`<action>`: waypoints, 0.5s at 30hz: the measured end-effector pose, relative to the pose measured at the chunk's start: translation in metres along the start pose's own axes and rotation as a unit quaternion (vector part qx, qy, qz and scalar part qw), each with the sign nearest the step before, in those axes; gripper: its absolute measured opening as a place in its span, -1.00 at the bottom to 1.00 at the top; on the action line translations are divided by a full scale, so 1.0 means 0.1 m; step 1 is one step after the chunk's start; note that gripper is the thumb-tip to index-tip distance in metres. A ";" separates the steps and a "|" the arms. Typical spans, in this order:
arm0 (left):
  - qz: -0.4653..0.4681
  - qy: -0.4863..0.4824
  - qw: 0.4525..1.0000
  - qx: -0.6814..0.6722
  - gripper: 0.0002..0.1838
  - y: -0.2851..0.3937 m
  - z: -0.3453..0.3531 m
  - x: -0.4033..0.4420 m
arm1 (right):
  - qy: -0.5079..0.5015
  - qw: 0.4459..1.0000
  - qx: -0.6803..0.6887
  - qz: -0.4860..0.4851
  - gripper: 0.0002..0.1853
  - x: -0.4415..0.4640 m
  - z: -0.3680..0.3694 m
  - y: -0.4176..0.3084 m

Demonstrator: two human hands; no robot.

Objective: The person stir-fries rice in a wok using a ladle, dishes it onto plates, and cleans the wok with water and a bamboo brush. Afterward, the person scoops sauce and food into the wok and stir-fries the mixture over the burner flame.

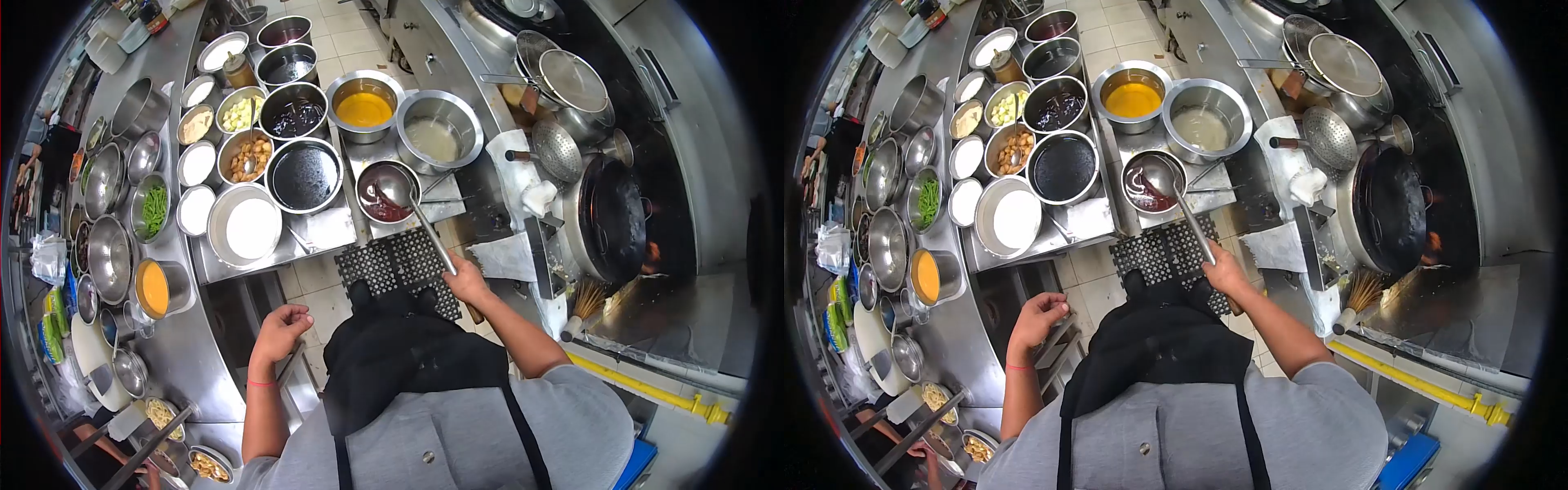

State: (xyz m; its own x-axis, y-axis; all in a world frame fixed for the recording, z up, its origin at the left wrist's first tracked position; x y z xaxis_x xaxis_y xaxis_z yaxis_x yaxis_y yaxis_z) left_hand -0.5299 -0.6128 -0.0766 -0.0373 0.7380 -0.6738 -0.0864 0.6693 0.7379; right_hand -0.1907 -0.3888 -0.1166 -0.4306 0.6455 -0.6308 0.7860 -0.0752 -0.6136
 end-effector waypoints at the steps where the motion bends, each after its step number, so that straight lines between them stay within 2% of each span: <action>1: -0.002 -0.001 1.000 0.001 -0.61 -0.03 -0.03 -0.01 | 0.005 1.000 -0.008 0.008 -0.40 0.03 0.04 0.02; 2: -0.005 -0.001 1.000 -0.004 -0.61 -0.05 -0.04 -0.01 | 0.010 1.000 -0.015 0.016 -0.39 0.08 0.08 0.07; 3: -0.010 -0.001 1.000 -0.009 -0.61 -0.07 -0.05 -0.01 | 0.126 0.976 -0.102 -0.143 -0.40 0.33 0.24 0.47; 4: -0.011 -0.001 1.000 -0.007 -0.61 -0.07 -0.05 -0.01 | 0.125 0.977 -0.100 -0.141 -0.40 0.32 0.23 0.40; 5: -0.013 -0.006 1.000 -0.017 -0.61 -0.07 -0.04 -0.01 | 0.035 0.998 0.039 -0.047 -0.42 0.32 0.22 0.32; 6: -0.015 -0.010 1.000 -0.026 -0.61 -0.07 -0.04 -0.01 | -0.056 0.981 0.177 0.048 -0.44 0.27 0.28 0.23; 7: -0.016 -0.010 1.000 -0.022 -0.61 -0.07 -0.05 -0.01 | -0.061 0.959 0.271 0.057 -0.51 0.21 0.30 0.13; 8: -0.013 -0.011 1.000 -0.019 -0.61 -0.07 -0.05 -0.01 | -0.059 0.958 0.275 0.055 -0.51 0.19 0.26 0.11; 10: -0.010 -0.012 1.000 -0.011 -0.62 -0.06 -0.06 0.02 | -0.125 0.872 0.463 0.095 -0.56 0.17 0.27 0.14; 11: -0.011 -0.011 1.000 -0.010 -0.62 -0.06 -0.06 0.03 | -0.129 0.843 0.512 0.104 -0.60 0.14 0.25 0.14; 12: -0.011 -0.009 1.000 -0.010 -0.62 -0.06 -0.05 0.03 | -0.129 0.841 0.515 0.103 -0.60 0.12 0.23 0.16; 14: -0.012 -0.004 1.000 0.007 -0.62 0.04 -0.01 0.02 | -0.165 0.847 0.497 0.087 -0.58 0.08 0.20 0.16; 15: -0.013 0.002 1.000 0.021 -0.63 0.08 0.00 0.01 | -0.146 0.880 0.443 0.085 -0.60 0.05 0.18 0.17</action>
State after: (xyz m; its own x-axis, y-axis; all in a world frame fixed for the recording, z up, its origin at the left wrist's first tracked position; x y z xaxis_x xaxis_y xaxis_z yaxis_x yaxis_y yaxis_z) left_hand -0.5309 -0.6062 -0.0712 -0.0388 0.7201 -0.6928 -0.0455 0.6913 0.7211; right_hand -0.1879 -0.4002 -0.1386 -0.5380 0.3535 -0.7653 0.2508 -0.7996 -0.5456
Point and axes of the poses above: each hand's wrist, its own x-axis towards the middle knuckle, its own z-axis out of the palm, y = z × x, the point moved 5 cm from there along x, towards the middle knuckle, and after that the axes turned 10 degrees about -y, right-handed, at the moved point
